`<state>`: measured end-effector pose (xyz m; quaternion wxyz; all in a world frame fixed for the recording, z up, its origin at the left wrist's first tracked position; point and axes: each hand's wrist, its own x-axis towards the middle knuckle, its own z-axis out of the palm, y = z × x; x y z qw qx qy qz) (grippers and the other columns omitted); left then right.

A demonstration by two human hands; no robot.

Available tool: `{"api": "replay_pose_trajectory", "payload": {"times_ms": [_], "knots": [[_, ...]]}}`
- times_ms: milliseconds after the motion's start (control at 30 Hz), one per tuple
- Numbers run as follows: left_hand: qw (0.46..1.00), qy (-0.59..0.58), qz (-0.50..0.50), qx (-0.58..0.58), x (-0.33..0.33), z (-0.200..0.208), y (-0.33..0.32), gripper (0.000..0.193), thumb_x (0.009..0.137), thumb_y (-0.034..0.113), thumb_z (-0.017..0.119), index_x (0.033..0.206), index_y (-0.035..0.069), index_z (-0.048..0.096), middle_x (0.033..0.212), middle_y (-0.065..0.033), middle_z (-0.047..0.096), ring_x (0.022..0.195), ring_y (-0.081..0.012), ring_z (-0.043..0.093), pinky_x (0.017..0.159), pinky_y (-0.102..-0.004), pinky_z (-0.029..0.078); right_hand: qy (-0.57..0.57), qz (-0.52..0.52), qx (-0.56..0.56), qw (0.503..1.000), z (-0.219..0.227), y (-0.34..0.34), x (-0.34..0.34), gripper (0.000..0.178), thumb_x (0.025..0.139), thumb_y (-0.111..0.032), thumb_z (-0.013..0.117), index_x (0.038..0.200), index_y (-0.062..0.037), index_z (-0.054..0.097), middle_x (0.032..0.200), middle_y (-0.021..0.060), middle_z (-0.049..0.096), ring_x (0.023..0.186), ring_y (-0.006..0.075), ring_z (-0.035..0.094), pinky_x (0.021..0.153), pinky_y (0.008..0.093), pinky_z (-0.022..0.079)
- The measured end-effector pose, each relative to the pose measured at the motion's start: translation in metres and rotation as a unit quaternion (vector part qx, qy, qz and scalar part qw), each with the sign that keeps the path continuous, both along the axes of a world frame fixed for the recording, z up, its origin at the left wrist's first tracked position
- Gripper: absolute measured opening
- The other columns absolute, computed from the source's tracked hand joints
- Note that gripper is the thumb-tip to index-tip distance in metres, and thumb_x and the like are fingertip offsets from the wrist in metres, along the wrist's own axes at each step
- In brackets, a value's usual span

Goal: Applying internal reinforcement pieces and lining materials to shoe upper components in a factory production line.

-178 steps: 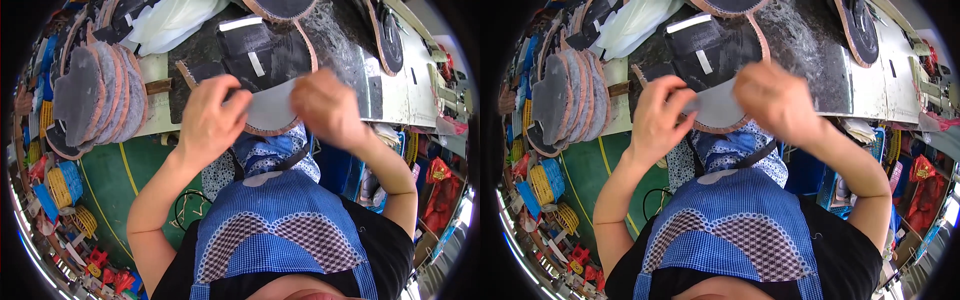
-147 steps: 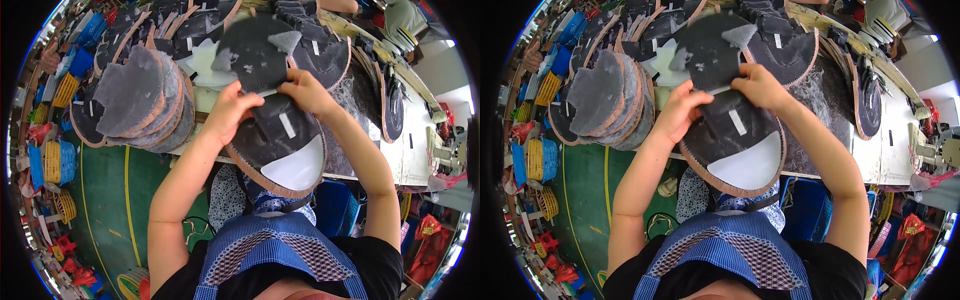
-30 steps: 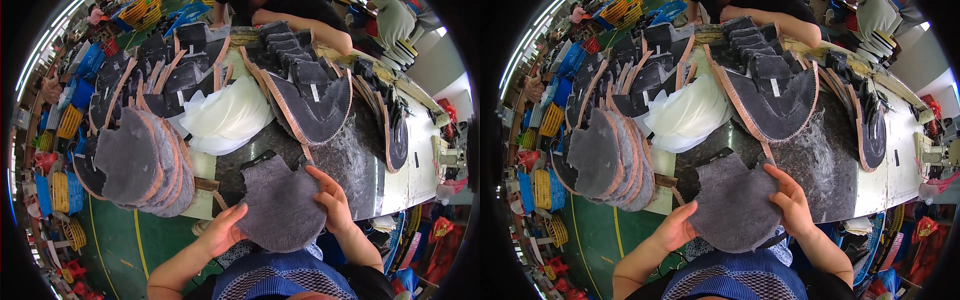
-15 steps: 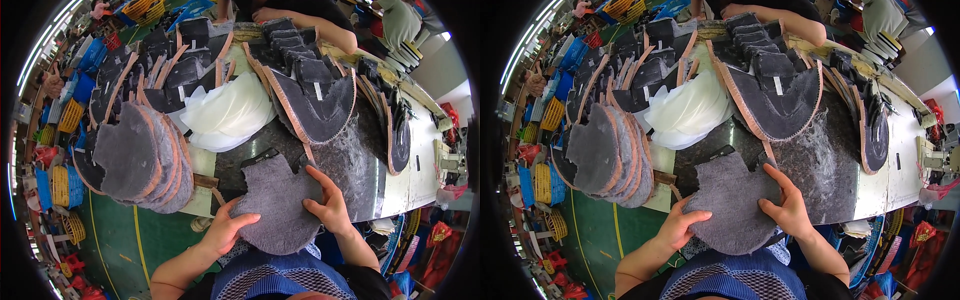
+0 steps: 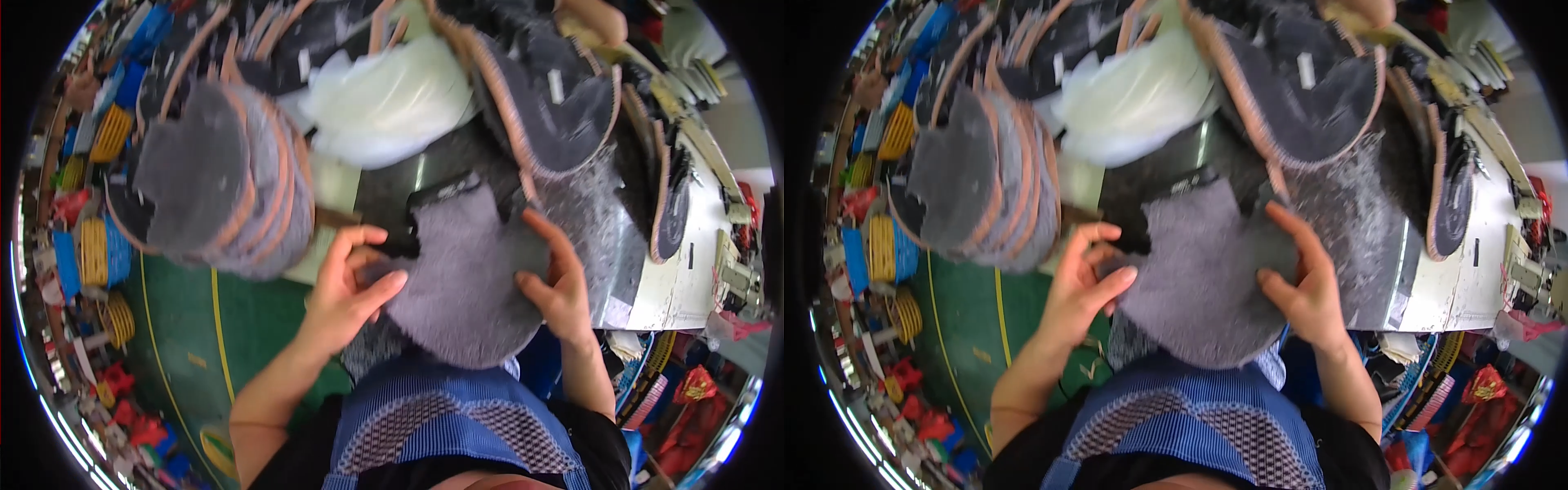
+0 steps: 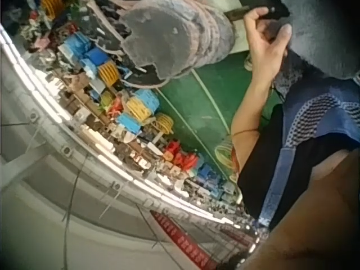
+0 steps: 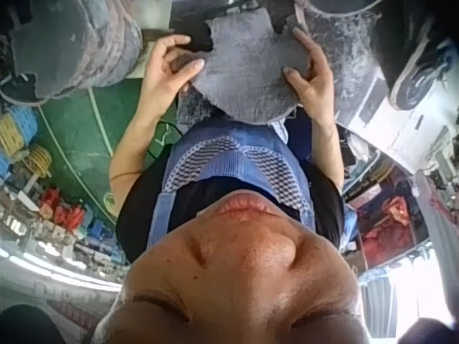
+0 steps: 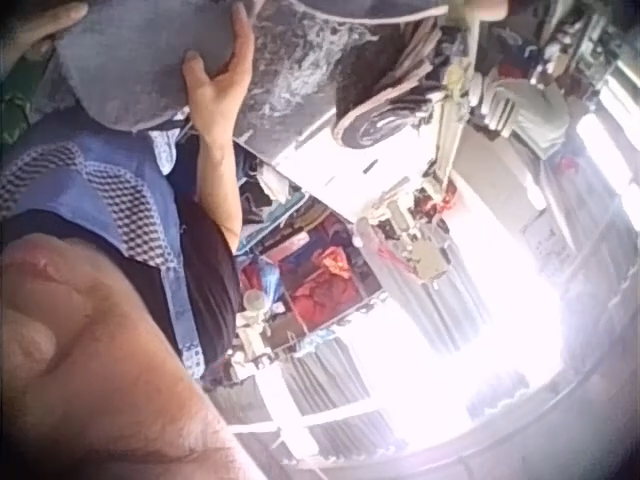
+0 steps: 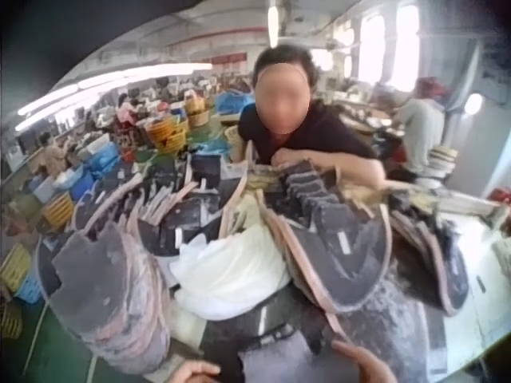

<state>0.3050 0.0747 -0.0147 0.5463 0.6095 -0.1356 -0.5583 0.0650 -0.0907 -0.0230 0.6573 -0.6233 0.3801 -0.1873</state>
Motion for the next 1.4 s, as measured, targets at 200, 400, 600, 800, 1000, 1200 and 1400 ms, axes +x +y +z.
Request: {"api": "replay_pose_trajectory", "payload": {"times_ms": [200, 400, 600, 800, 1000, 1200, 1400], "knots": [[0.959, -0.281, -0.036, -0.018, 0.01, -0.024, 0.006, 0.057, 0.083, 0.007, 0.081, 0.13, 0.005, 0.049, 0.075, -0.0044, 0.062, 0.065, -0.0102, 0.061, 0.058, -0.0239, 0.05, 0.069, 0.021, -0.073, 0.995, -0.007, 0.004, 0.005, 0.066, 0.082, 0.01, 0.057, 0.147, -0.0025, 0.047, 0.133, 0.0071, 0.053, 0.118, 0.0148, 0.055, 0.103, 0.0284, 0.042], [0.951, -0.305, -0.051, -0.022, 0.007, -0.03, 0.006, 0.054, 0.085, 0.007, 0.08, 0.129, 0.005, 0.048, 0.072, 0.0, 0.056, 0.065, -0.0063, 0.056, 0.058, -0.0212, 0.045, 0.09, 0.005, -0.146, 0.985, -0.011, 0.008, 0.007, 0.065, 0.08, 0.009, 0.058, 0.143, -0.0039, 0.052, 0.122, 0.0075, 0.054, 0.111, 0.0167, 0.057, 0.098, 0.0267, 0.042], [0.907, -0.378, -0.182, 0.03, 0.015, -0.018, -0.004, 0.031, 0.081, 0.006, 0.08, 0.105, 0.007, 0.061, 0.073, -0.003, 0.056, 0.061, -0.01, 0.057, 0.056, -0.0255, 0.045, 0.11, 0.006, -0.177, 0.978, -0.008, 0.003, 0.006, 0.066, 0.074, 0.008, 0.054, 0.139, -0.003, 0.055, 0.12, 0.0113, 0.054, 0.11, 0.0212, 0.057, 0.097, 0.0289, 0.043], [0.726, -0.646, -0.15, -0.179, 0.002, -0.01, -0.041, 0.038, 0.08, 0.013, 0.077, 0.113, 0.005, 0.061, 0.11, -0.0127, 0.061, 0.101, -0.0301, 0.064, 0.082, -0.0393, 0.053, 0.15, 0.023, -0.24, 0.959, 0.002, 0.007, 0.014, 0.065, 0.074, 0.007, 0.055, 0.139, -0.0021, 0.055, 0.119, 0.0146, 0.054, 0.107, 0.0255, 0.058, 0.095, 0.0309, 0.045], [0.657, -0.676, -0.289, -0.166, -0.027, -0.031, -0.066, 0.073, 0.091, 0.037, 0.067, 0.141, -0.012, 0.044, 0.154, -0.0269, 0.037, 0.144, -0.0392, 0.036, 0.118, -0.0464, 0.033, 0.134, 0.029, -0.226, 0.964, -0.004, 0.004, 0.012, 0.066, 0.073, 0.007, 0.056, 0.138, -0.0013, 0.055, 0.122, 0.0167, 0.055, 0.11, 0.0286, 0.059, 0.097, 0.0333, 0.046], [0.657, -0.666, -0.328, -0.129, -0.027, -0.034, -0.053, 0.077, 0.092, 0.038, 0.065, 0.144, -0.014, 0.039, 0.156, -0.0277, 0.034, 0.146, -0.0391, 0.033, 0.121, -0.0468, 0.029, 0.16, 0.02, -0.215, 0.963, 0.0, 0.007, 0.015, 0.065, 0.073, 0.007, 0.056, 0.137, -0.0011, 0.056, 0.124, 0.0176, 0.056, 0.112, 0.0289, 0.06, 0.098, 0.0335, 0.046], [0.673, -0.638, -0.328, -0.18, -0.008, -0.029, -0.049, 0.067, 0.088, 0.024, 0.071, 0.14, -0.011, 0.048, 0.148, -0.0232, 0.046, 0.139, -0.0371, 0.044, 0.116, -0.0425, 0.039, 0.167, 0.019, -0.221, 0.961, 0.0, 0.004, 0.008, 0.065, 0.074, 0.007, 0.058, 0.139, -0.0027, 0.056, 0.127, 0.0174, 0.055, 0.11, 0.0275, 0.061, 0.094, 0.0333, 0.048]]}}
